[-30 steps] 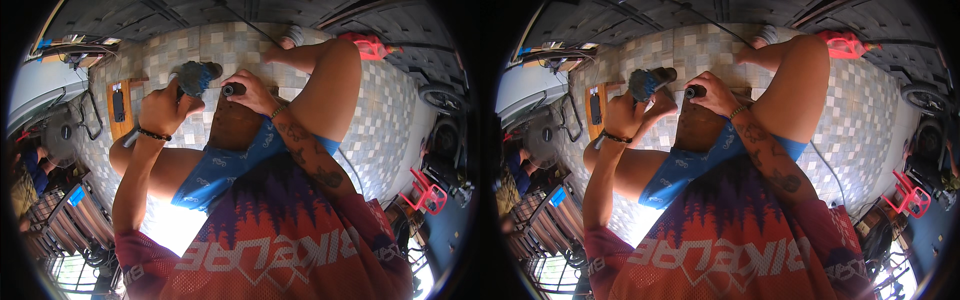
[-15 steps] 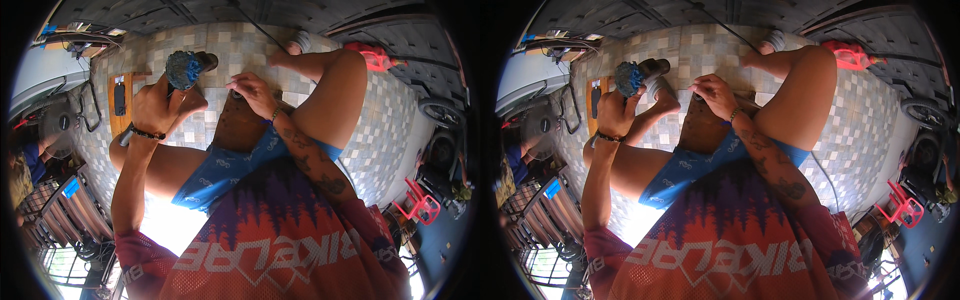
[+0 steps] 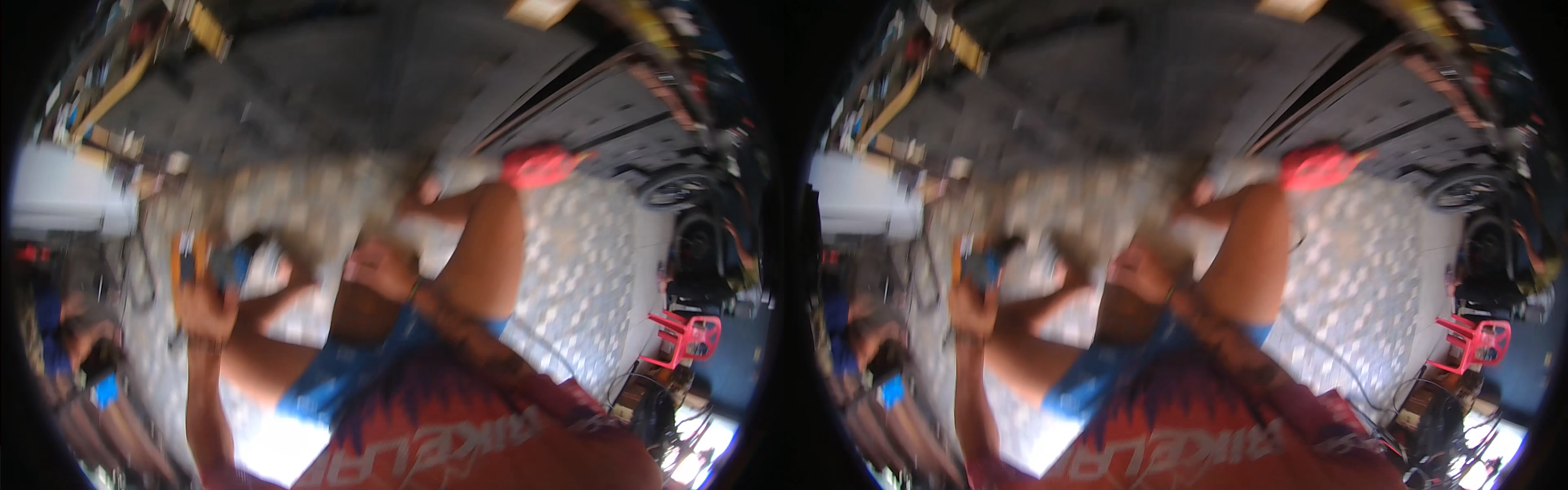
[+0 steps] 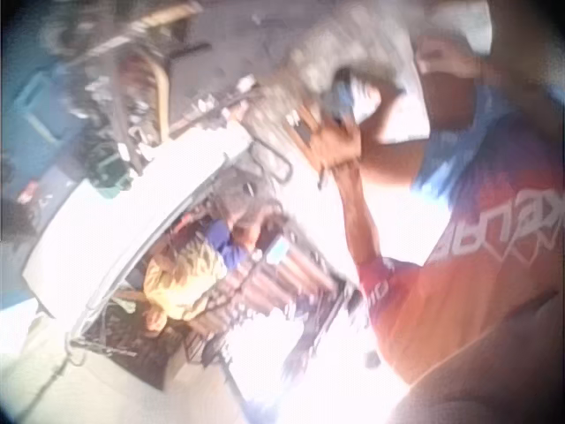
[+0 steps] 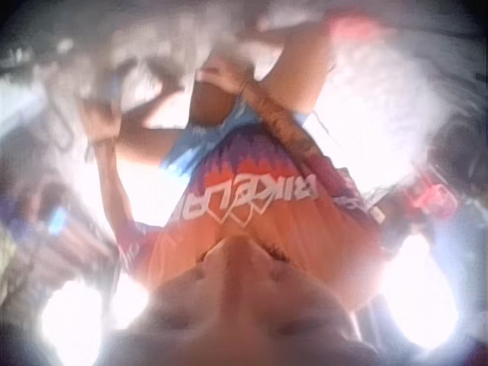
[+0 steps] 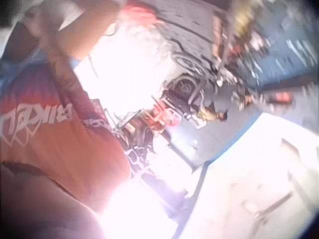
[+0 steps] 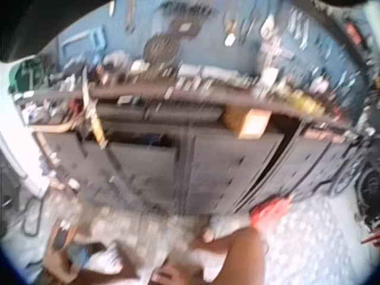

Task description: The person cleans a small bicycle part with a cloth, then applies grease to it using a brush. They handle several small metal components on the workbench and use a pneumatic tool to work on a part while seated.

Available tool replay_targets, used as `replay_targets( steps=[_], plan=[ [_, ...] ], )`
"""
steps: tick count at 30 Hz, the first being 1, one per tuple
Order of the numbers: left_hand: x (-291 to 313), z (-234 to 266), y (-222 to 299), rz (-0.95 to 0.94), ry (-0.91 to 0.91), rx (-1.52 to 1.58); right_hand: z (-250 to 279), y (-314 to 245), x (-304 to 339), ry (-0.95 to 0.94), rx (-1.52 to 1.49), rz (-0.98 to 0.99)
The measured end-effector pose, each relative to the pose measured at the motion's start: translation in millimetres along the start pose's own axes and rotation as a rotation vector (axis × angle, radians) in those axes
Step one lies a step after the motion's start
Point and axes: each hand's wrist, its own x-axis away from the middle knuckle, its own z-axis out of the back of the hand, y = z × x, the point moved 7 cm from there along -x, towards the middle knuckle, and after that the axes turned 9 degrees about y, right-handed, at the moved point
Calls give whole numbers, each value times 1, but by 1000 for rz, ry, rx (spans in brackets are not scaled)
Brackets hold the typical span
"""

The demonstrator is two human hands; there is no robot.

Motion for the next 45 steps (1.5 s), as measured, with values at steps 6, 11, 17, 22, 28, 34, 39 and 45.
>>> replay_targets(
  steps=[6, 11, 17, 22, 28, 34, 39, 45],
  plan=[
    [56, 1, -46, 531, -323, 8, -26, 29, -3, 12, 3, 68],
    [75, -10, -46, 686, -270, 241, -19, -2, -4, -146, 380, 250],
    [91, -26, -45, 791, -237, 380, -3, -18, 12, -149, 484, 203],
    [62, 14, -13, 713, 34, 334, 122, -50, -28, 339, 148, 226],
    [62, 17, -10, 755, 100, 271, 450, -201, -48, 1148, 127, 457],
    [64, -5, -20, 807, 66, 245, 639, -265, -53, 1445, 671, 505],
    [131, 1, -53, 907, 99, 177, 693, -266, -180, 833, 1205, 172],
    [175, -10, -54, 1126, 141, 296, 771, -207, -206, 763, 1361, -118]
  ],
)
